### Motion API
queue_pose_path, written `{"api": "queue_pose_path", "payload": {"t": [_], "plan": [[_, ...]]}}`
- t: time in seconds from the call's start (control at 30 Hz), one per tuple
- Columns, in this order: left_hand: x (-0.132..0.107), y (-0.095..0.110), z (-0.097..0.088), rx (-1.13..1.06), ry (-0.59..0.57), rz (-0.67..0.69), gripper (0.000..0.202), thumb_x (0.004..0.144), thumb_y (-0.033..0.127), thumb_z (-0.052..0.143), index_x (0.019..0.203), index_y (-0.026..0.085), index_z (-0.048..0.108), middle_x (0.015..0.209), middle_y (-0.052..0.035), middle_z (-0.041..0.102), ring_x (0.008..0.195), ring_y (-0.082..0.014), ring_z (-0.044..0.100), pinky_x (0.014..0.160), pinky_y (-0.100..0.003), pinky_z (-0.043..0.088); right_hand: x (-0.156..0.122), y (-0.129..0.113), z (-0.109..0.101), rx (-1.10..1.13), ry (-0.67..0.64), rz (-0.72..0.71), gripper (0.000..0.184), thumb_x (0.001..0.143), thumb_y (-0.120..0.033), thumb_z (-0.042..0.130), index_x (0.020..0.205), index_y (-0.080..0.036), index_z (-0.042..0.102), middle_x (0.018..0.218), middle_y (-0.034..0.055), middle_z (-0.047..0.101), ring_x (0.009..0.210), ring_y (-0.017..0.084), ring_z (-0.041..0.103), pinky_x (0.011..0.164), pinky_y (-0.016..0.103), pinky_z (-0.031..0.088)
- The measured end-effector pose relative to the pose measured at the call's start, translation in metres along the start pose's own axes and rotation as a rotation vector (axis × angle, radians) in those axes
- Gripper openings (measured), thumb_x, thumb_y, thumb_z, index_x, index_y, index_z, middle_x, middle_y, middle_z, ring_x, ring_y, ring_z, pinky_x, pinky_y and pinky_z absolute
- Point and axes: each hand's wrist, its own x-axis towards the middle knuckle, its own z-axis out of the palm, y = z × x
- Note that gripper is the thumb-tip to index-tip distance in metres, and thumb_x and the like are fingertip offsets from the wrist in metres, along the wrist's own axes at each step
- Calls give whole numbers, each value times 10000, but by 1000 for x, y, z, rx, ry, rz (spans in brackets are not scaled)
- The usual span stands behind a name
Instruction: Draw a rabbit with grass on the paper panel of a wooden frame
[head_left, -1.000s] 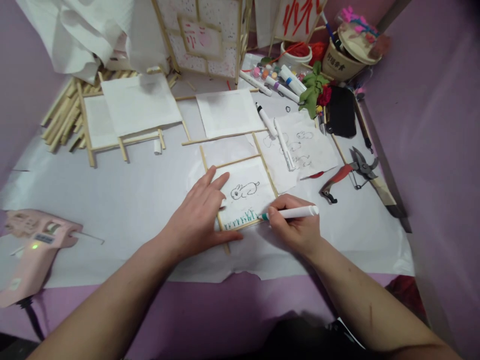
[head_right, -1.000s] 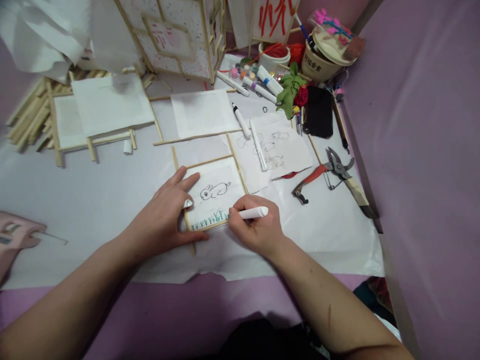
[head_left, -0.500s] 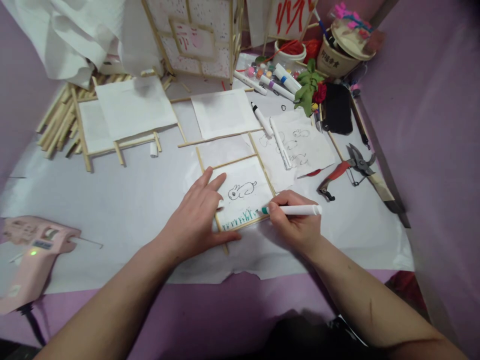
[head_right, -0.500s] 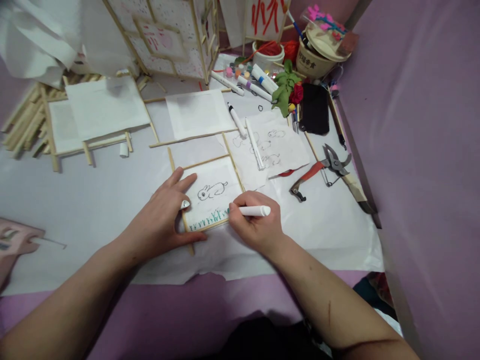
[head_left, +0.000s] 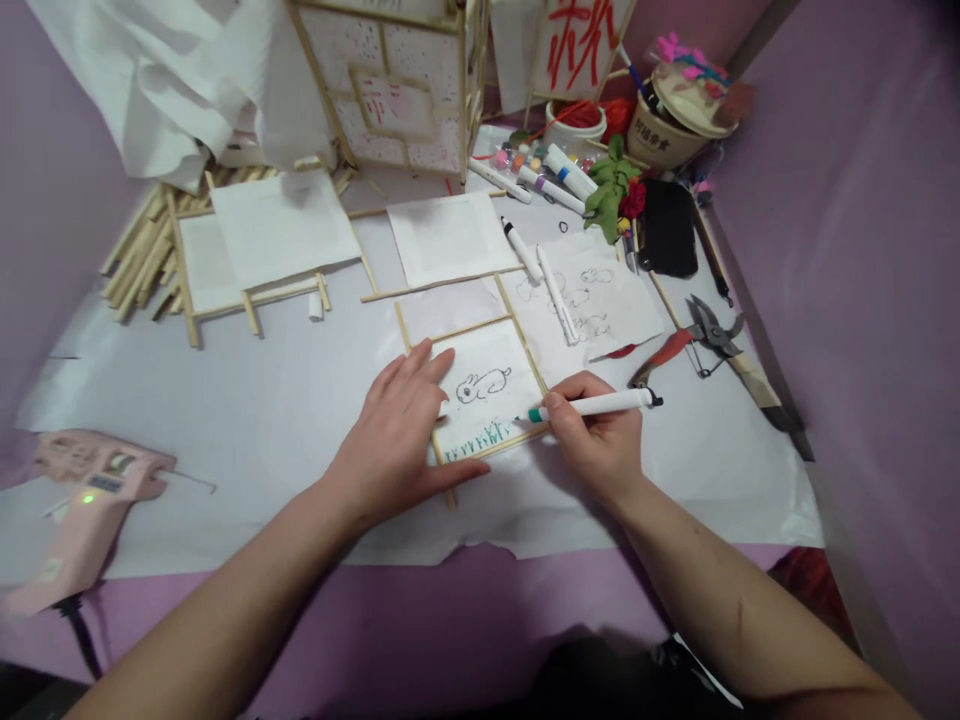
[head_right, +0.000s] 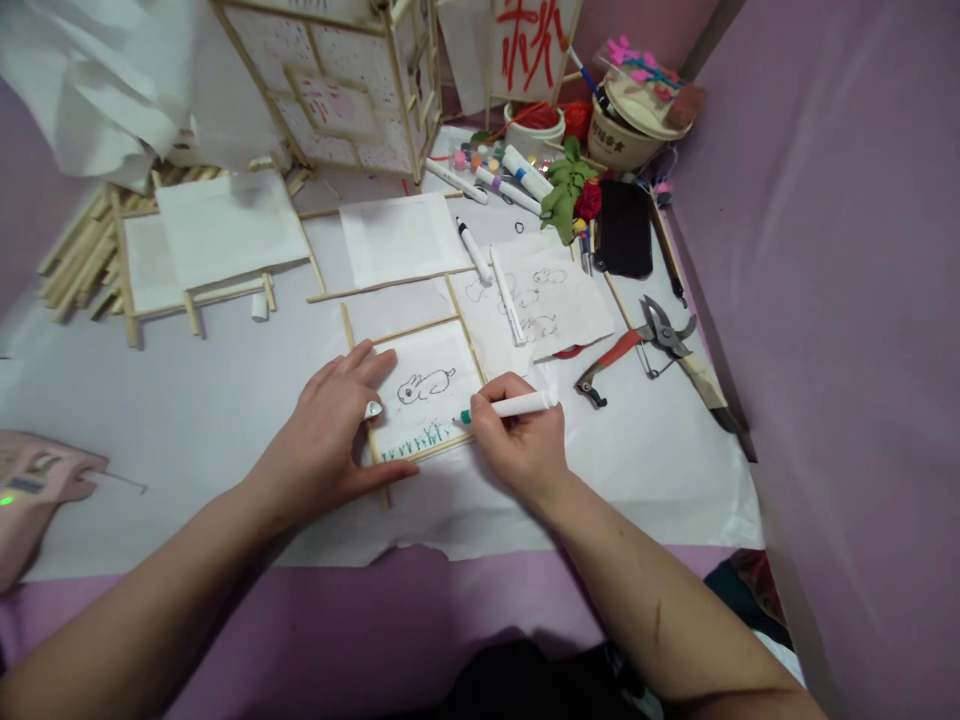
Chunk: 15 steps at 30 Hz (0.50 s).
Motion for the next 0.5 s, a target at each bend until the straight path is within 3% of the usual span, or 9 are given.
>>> {"api": "queue_pose_path", "payload": {"t": [0.13,0.23,0.37,0.5], "plan": [[11,24,8,46,44,-29,584,804,497,800,1173,181,476,1469,-236,516,1473,-426,357,1160,-648,343,1,1,-10,12,-79,47,168,907,-273,628,753,-206,624,581,-40,570,510,105,487,495,252,386],[21,36,21,21,52,-64,532,789,456,821,1096,184,481,1460,-231,533,1466,-416,376,1162,-622,359,1,4,-13,-4,-81,-20,145,911,-254,631,773,-211,629,594,-38,582,513,106,498,502,256,392],[26,40,34,12,110,-95,442,818,468,792,977,197,481,1431,-224,565,1462,-407,388,1165,-604,364,1,3,-9,-53,-89,-188,147,895,-201,622,749,-201,631,656,-11,637,577,118,569,554,263,440],[24,36,39,23,166,-85,394,875,494,727,966,190,493,1400,-228,589,1430,-405,438,1136,-604,400,2,1,-6,-99,-125,-249,141,893,-187,620,755,-186,645,652,-1,647,581,122,595,566,266,458]]}}
